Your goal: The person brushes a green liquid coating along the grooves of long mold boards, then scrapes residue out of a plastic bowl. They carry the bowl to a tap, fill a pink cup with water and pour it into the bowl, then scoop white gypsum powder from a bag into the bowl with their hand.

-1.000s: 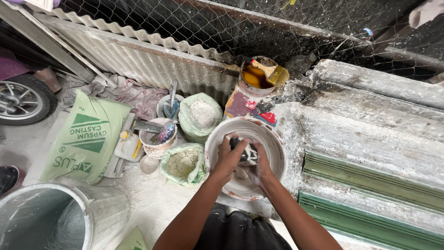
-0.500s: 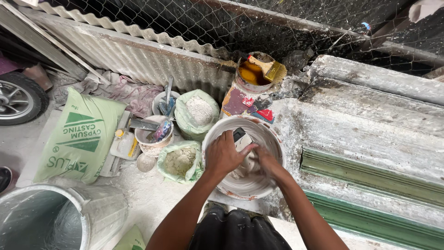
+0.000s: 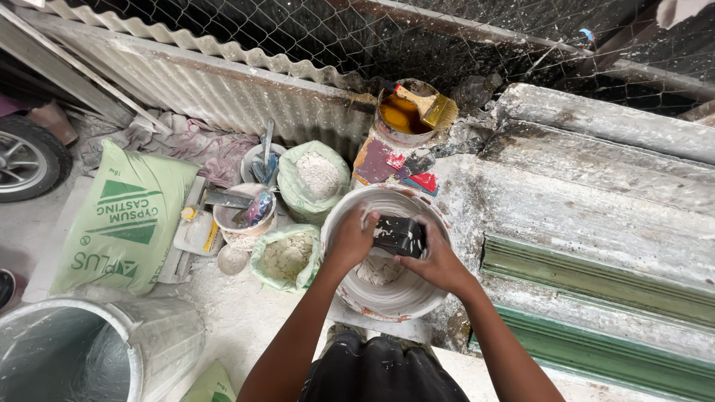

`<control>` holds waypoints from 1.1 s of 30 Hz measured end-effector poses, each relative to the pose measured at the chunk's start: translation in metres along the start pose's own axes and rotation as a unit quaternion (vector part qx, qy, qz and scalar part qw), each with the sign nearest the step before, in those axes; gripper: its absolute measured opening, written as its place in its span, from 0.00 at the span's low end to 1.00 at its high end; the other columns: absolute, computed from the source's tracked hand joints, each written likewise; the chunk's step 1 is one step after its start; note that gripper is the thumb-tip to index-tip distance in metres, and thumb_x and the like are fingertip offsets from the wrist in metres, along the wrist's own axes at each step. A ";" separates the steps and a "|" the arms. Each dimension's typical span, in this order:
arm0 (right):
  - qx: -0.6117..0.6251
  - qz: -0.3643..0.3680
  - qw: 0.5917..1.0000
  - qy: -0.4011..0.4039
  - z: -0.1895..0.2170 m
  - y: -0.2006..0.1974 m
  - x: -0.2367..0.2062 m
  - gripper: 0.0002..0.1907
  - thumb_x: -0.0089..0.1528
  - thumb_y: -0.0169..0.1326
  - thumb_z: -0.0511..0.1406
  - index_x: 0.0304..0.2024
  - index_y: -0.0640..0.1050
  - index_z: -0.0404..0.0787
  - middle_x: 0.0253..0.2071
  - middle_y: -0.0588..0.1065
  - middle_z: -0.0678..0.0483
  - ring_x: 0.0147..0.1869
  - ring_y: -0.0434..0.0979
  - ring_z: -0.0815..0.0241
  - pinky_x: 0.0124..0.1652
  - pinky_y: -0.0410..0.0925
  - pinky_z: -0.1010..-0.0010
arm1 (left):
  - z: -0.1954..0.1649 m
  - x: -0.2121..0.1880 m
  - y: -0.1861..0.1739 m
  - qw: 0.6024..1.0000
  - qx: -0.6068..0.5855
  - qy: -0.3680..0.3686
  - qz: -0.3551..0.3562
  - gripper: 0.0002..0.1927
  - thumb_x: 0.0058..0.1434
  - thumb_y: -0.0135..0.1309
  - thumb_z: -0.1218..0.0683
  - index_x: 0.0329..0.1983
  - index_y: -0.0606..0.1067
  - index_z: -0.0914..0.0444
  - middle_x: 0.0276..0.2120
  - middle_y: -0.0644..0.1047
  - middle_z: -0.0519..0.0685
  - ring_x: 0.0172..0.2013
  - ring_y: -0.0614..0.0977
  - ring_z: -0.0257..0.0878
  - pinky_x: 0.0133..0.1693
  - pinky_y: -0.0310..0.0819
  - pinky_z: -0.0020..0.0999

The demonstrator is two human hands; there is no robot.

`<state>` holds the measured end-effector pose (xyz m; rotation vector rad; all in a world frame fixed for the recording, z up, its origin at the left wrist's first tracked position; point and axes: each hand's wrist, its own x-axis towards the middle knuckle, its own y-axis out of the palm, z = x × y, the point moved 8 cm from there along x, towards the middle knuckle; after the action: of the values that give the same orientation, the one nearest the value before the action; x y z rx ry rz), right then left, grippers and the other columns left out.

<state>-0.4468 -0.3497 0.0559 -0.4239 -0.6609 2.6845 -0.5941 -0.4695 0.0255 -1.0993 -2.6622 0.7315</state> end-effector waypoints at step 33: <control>0.050 -0.077 0.995 0.046 -0.012 -0.007 -0.009 0.43 0.57 0.60 0.44 0.68 0.55 0.40 0.57 0.72 0.41 0.56 0.80 0.48 0.53 0.75 0.62 | -0.020 -0.004 -0.005 0.996 -0.084 -0.019 0.010 0.29 0.75 0.36 0.43 0.71 0.62 0.64 0.62 0.70 0.64 0.63 0.71 0.59 0.62 0.62 0.46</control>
<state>-0.4321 -0.3428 0.0507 -0.4477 -0.5086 2.5240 -0.5881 -0.4678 0.0456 -1.1638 -2.7919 0.5445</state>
